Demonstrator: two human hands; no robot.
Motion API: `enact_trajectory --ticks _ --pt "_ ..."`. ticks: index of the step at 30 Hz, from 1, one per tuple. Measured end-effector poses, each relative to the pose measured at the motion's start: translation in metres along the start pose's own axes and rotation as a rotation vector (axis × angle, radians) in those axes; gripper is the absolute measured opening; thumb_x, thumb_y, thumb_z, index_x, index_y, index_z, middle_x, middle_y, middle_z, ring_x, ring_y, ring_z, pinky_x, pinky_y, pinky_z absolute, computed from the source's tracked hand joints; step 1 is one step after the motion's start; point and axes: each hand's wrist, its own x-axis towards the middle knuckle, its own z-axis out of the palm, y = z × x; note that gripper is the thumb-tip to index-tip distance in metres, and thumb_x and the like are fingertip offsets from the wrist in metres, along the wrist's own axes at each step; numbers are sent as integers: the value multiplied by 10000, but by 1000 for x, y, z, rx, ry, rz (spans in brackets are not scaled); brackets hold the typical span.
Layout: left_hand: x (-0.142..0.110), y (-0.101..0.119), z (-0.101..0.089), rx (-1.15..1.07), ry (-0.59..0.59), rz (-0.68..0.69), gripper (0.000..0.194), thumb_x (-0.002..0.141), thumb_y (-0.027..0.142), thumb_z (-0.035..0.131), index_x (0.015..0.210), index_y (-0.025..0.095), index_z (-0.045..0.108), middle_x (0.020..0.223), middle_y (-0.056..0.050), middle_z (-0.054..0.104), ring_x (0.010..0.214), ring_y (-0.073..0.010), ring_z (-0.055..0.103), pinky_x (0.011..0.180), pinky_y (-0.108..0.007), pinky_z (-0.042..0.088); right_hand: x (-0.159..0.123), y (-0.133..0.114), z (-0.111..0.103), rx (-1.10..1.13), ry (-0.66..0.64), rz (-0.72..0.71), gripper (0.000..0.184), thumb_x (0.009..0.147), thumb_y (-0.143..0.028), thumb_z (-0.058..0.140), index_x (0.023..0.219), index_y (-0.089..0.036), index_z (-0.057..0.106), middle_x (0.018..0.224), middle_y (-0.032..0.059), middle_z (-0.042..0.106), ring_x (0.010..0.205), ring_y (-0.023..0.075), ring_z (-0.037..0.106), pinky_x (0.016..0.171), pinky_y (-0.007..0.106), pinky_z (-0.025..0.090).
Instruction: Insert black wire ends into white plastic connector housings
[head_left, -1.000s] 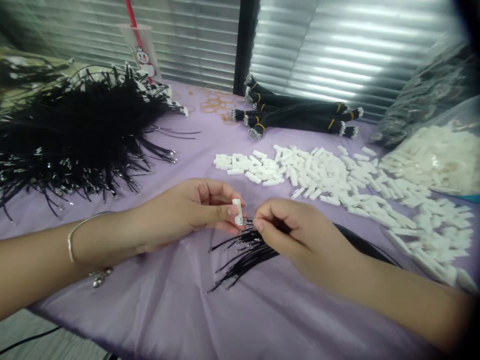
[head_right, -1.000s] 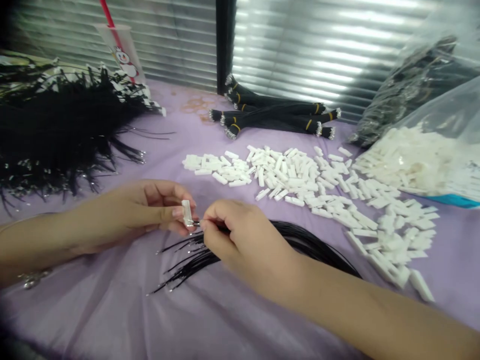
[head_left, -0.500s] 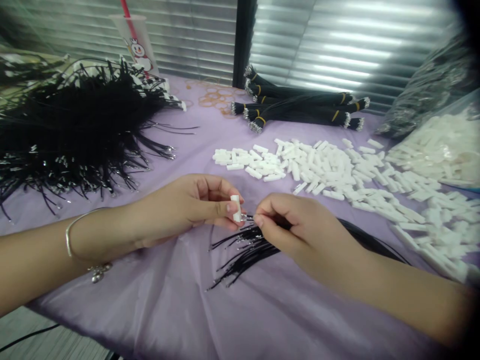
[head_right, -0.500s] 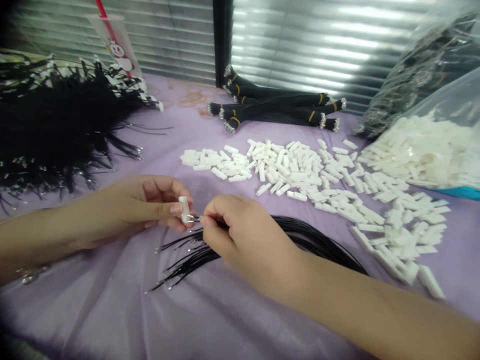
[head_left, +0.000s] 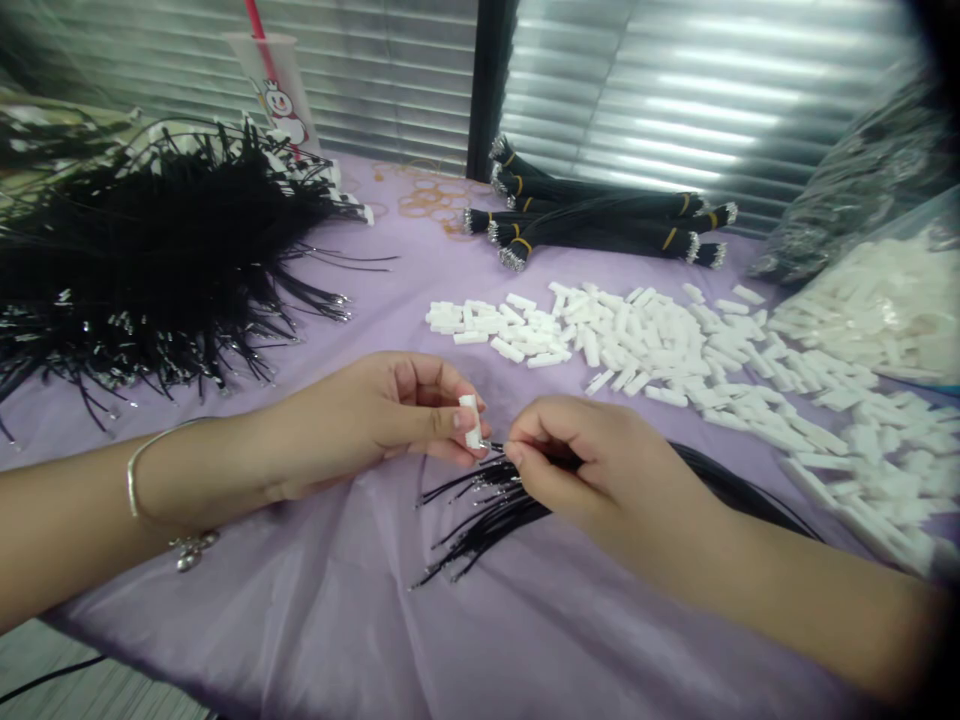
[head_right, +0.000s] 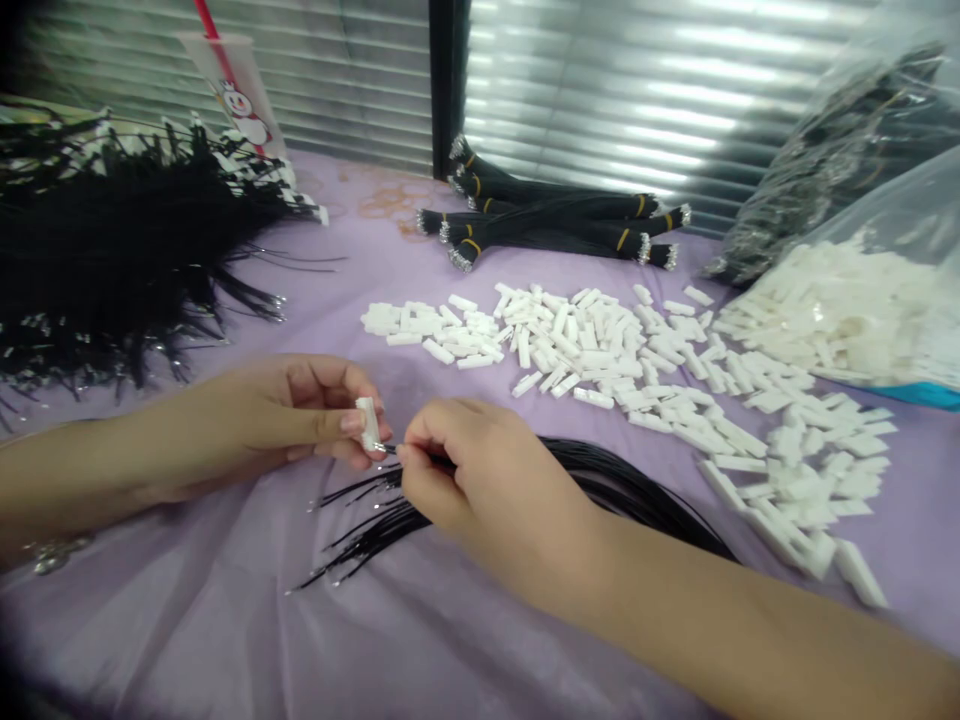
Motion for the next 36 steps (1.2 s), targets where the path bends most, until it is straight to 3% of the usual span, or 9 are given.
enact_trajectory --ticks 15,22,26,36 --pt "0 0 1 60 -8 29 32 791 123 624 784 141 599 763 17 671 717 -80 651 713 -174 533 1 -1 0 10 -12 38 150 748 -108 497 610 -165 495 537 -64 447 497 41 374 479 185 285" --pt "-1 4 7 141 39 9 58 794 87 597 754 127 585 675 34 658 623 -53 634 618 -115 512 1 0 3 -21 -5 -14 138 744 -104 515 620 -163 505 554 -58 477 515 46 397 515 188 301" --pt "-1 5 11 191 55 8 43 799 110 593 765 124 571 657 31 647 604 -56 626 596 -120 511 0 1 6 -56 29 -41 126 743 -99 527 632 -158 513 584 -49 492 537 49 404 532 192 302" --pt "0 0 16 191 131 12 90 766 131 624 747 130 535 645 29 624 602 -75 615 601 -167 520 4 -2 8 -68 -32 11 166 792 -151 493 628 -163 515 584 -40 500 504 57 380 522 211 288"
